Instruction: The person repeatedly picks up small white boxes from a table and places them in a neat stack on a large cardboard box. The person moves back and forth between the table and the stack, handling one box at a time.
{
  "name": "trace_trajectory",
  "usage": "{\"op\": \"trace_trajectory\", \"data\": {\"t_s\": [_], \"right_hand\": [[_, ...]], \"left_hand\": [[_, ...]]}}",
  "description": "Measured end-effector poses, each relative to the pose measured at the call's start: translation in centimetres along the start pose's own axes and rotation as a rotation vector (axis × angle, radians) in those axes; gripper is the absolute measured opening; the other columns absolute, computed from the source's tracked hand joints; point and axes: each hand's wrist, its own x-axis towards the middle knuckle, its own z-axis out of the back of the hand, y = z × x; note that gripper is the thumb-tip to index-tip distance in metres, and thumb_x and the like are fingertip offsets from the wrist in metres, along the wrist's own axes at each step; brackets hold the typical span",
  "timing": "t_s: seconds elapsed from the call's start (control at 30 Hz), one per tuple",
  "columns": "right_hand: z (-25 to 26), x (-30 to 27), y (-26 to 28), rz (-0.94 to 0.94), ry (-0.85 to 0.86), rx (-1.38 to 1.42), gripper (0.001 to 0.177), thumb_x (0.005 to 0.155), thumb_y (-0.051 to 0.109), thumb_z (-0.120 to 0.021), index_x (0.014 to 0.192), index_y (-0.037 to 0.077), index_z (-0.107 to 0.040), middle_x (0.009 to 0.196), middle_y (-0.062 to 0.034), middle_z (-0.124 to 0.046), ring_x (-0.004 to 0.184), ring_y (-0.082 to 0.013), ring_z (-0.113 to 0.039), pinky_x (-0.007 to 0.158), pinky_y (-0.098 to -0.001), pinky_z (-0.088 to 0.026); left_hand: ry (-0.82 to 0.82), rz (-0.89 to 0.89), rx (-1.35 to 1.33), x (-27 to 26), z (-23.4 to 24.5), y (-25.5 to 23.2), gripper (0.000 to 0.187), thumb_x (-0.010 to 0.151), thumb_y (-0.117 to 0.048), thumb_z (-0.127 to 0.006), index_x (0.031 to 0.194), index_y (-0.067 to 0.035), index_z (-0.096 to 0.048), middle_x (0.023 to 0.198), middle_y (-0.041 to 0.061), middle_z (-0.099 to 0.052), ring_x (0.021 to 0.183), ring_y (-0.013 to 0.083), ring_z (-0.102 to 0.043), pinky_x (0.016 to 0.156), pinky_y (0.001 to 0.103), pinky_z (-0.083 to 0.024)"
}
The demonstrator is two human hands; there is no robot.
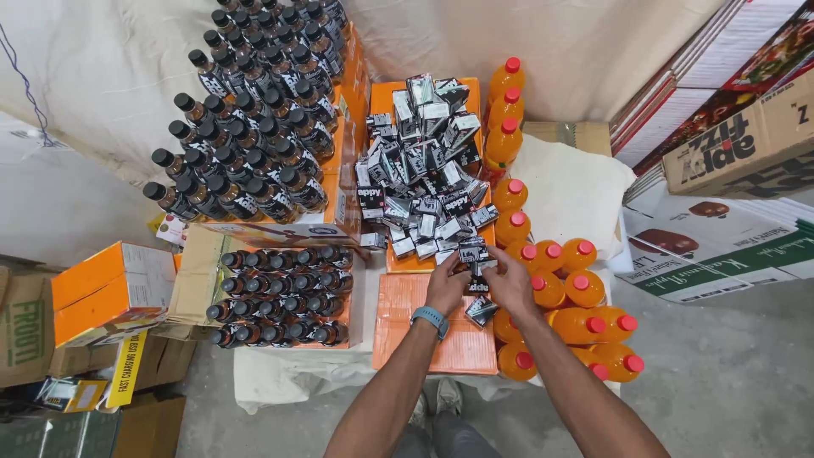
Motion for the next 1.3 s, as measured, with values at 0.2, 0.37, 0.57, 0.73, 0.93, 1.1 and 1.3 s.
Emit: {"op": "trace_trajectory", "data": {"t_s": [0.2,0.37,0.57,0.73,0.93,1.1,1.3], "right_hand": [[0.6,-2.4,0.4,0.634,-0.203,0.03,0.045,0.088,0.003,-0.07,0.133,0.006,-0.068,0.128,-0.0196,-0.059,0.123,-0.0433,-0.06,0.105,-0.0531,-0.048],[0.6,-2.5,1.2,0.8,-0.227,0.086,0.036,0.086,0.0,-0.074,0.121,0.008,-0.075,0.117,-0.0124,-0.058,0.115,-0.0353,-0.065,0.101,-0.0467,-0.053],[0.0,-2.7,2.6,0.641,0.014,0.342,0.039,0.083,-0.003,-0.078,0.121,0.005,-0.076,0.129,-0.019,-0.065,0.12,-0.0364,-0.065,0.099,-0.0385,-0.056],[-1.4,-2.2,2.7,0.457,0.25,0.462,0.059,0.083,-0.005,-0.076,0.139,0.01,-0.066,0.134,-0.0148,-0.067,0.121,-0.0239,-0.062,0.096,-0.0363,-0.056],[-3.6,-3.8,5.2,0.446,0.288,0.478,0.057,0.083,-0.005,-0.078,0.137,0.009,-0.068,0.129,-0.0167,-0.069,0.119,-0.0213,-0.06,0.09,-0.0371,-0.059],[-7.8,-4.7,5.6,0.457,0.385,0.505,0.056,0.084,-0.005,-0.077,0.137,0.007,-0.067,0.126,-0.0174,-0.07,0.115,-0.0198,-0.062,0.087,-0.0379,-0.061],[-14.2,-10.2,7.9,0.478,0.559,0.503,0.055,0.083,-0.007,-0.077,0.136,0.006,-0.066,0.125,-0.0159,-0.07,0.113,-0.0198,-0.065,0.083,-0.0381,-0.064]], "left_hand": [[-0.062,-0.239,-0.304,-5.6,-0.8,-4.5,0.07,0.08,0.005,-0.074,0.146,0.002,-0.05,0.13,0.02,-0.057,0.125,0.0278,-0.057,0.107,0.04,-0.051],[-0.081,-0.221,-0.442,-8.4,-1.3,-6.8,0.068,0.083,0.002,-0.076,0.145,0.001,-0.049,0.104,0.009,-0.052,0.098,0.0187,-0.066,0.091,0.032,-0.065],[-0.096,-0.19,-0.553,-8.7,0.2,-6.3,0.06,0.093,0.002,-0.067,0.149,-0.003,-0.046,0.121,0.017,-0.059,0.105,0.0329,-0.072,0.089,0.043,-0.064],[-0.095,-0.187,-0.551,-9.2,2.6,-6.2,0.05,0.098,-0.002,-0.062,0.147,-0.008,-0.052,0.12,0.015,-0.062,0.102,0.0348,-0.073,0.089,0.043,-0.064],[-0.091,-0.264,-0.586,-14.0,4.6,-10.3,0.051,0.1,-0.003,-0.058,0.149,-0.004,-0.046,0.117,0.016,-0.061,0.101,0.0352,-0.073,0.09,0.044,-0.064],[-0.162,-0.317,-0.618,-16.9,8.2,-9.6,0.051,0.1,-0.003,-0.059,0.149,-0.004,-0.047,0.115,0.015,-0.061,0.101,0.0364,-0.073,0.09,0.044,-0.064],[-0.298,-0.385,-0.636,-23.1,14.1,-7.3,0.047,0.101,-0.006,-0.059,0.147,-0.006,-0.051,0.117,0.011,-0.062,0.099,0.0328,-0.074,0.09,0.041,-0.064]]}}
